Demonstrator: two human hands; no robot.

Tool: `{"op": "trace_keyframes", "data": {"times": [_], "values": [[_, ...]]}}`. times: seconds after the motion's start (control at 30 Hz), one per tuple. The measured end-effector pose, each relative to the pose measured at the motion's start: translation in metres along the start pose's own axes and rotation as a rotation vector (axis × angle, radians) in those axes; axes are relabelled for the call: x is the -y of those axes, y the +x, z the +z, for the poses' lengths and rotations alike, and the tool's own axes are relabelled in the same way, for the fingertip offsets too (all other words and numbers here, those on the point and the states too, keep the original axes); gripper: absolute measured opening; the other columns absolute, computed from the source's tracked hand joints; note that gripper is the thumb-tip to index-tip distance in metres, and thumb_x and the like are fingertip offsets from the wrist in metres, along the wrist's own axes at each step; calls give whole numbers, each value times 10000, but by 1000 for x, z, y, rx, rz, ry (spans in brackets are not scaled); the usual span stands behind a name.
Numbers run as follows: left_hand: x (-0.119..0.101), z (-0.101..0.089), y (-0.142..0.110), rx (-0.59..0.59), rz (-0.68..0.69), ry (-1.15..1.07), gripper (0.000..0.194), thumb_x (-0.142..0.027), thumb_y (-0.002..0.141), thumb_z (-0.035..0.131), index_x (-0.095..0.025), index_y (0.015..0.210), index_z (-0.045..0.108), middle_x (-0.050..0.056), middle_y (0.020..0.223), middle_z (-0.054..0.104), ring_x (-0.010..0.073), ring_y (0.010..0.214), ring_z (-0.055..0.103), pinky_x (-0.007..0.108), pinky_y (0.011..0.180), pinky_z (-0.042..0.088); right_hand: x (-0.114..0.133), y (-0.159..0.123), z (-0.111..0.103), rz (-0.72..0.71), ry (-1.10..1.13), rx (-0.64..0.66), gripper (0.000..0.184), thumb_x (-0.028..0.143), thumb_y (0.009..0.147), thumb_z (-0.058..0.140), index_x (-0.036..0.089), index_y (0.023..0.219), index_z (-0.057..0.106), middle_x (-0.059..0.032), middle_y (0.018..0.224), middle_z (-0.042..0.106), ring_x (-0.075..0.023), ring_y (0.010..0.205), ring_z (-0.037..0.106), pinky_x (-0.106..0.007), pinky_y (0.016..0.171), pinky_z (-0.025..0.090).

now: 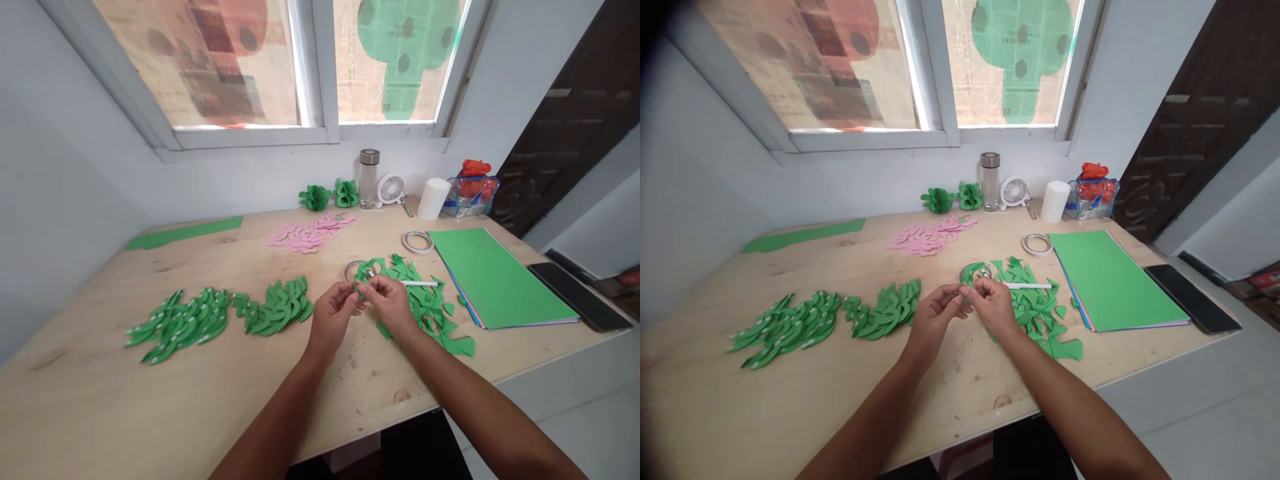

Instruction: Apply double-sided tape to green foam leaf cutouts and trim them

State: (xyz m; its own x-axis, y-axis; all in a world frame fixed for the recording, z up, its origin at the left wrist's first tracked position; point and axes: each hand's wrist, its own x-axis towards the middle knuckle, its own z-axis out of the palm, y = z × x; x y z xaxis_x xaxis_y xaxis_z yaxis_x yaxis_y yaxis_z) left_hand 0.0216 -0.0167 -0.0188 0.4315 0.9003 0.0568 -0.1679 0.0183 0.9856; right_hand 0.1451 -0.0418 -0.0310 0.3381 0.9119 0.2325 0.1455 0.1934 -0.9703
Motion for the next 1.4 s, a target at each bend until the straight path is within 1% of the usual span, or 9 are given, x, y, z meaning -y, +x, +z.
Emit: {"op": "trace_keyframes", "data": {"times": [0.2, 0.33, 0.53, 0.77, 0.9, 1.03, 1.13, 1.33, 1.4], "values": [[1, 0, 1, -82, -67, -73, 357, -328, 687, 649, -142, 979, 562, 23, 674, 657, 148, 598, 628, 243, 542, 483, 10, -3, 1, -57, -117, -14, 333, 395, 731, 591, 187, 518, 443, 49, 487, 346, -90, 497, 312, -221, 462, 276], [2, 0, 4, -138, -65, -96, 382, -339, 654, 674, -144, 965, 570, 35, 761, 664, 138, 633, 620, 247, 563, 505, 15, -5, 3, -97, -196, 16, 341, 378, 722, 599, 189, 497, 424, 45, 480, 348, -95, 501, 323, -223, 464, 280], [-3, -5, 5, -107, -113, -218, 316, -310, 627, 690, -150, 893, 631, 57, 837, 681, 169, 756, 629, 266, 626, 514, 10, -5, 4, -111, -225, 45, 336, 342, 725, 578, 194, 494, 384, 49, 481, 336, -96, 497, 324, -226, 475, 272], [-6, -8, 6, -97, -138, -285, 249, -262, 605, 705, -137, 817, 669, 44, 727, 679, 154, 716, 622, 256, 644, 482, 8, -6, 4, -108, -229, 160, 334, 337, 734, 589, 193, 507, 389, 45, 503, 354, -99, 514, 338, -229, 493, 274], [-7, -10, 6, -88, -176, -348, 242, -214, 562, 735, -140, 782, 664, 6, 668, 651, 101, 594, 587, 222, 589, 459, 7, -7, 4, -122, -238, 229, 319, 340, 738, 595, 189, 522, 415, 45, 509, 377, -96, 506, 346, -229, 492, 273], [-7, -12, 7, -158, -181, -394, 242, -170, 523, 750, -139, 739, 645, -28, 625, 613, 65, 518, 548, 194, 542, 445, 6, -6, 3, -90, -261, 225, 295, 343, 736, 594, 181, 532, 456, 49, 501, 374, -89, 489, 333, -222, 478, 258], [-3, -13, 10, -239, -151, -346, 271, -165, 496, 760, -135, 738, 642, -31, 657, 615, 65, 522, 551, 199, 542, 455, 6, -3, -1, -85, -259, 151, 267, 361, 765, 557, 173, 578, 519, 40, 518, 412, -98, 511, 370, -223, 498, 288], [5, -17, 14, -319, -115, -257, 303, -191, 510, 745, -127, 786, 638, -30, 660, 608, 72, 499, 545, 215, 520, 458, 4, 10, -15, -34, -30, -257, 244, 385, 792, 506, 168, 703, 573, 15, 621, 535, -126, 592, 481, -236, 566, 373], [6, -17, 14, -320, -118, -243, 299, -190, 518, 734, -127, 792, 634, -31, 653, 603, 69, 489, 539, 211, 509, 449, 2, 14, -19, -20, 14, -329, 226, 380, 782, 516, 168, 732, 577, 10, 650, 561, -127, 607, 496, -238, 583, 385]]}}
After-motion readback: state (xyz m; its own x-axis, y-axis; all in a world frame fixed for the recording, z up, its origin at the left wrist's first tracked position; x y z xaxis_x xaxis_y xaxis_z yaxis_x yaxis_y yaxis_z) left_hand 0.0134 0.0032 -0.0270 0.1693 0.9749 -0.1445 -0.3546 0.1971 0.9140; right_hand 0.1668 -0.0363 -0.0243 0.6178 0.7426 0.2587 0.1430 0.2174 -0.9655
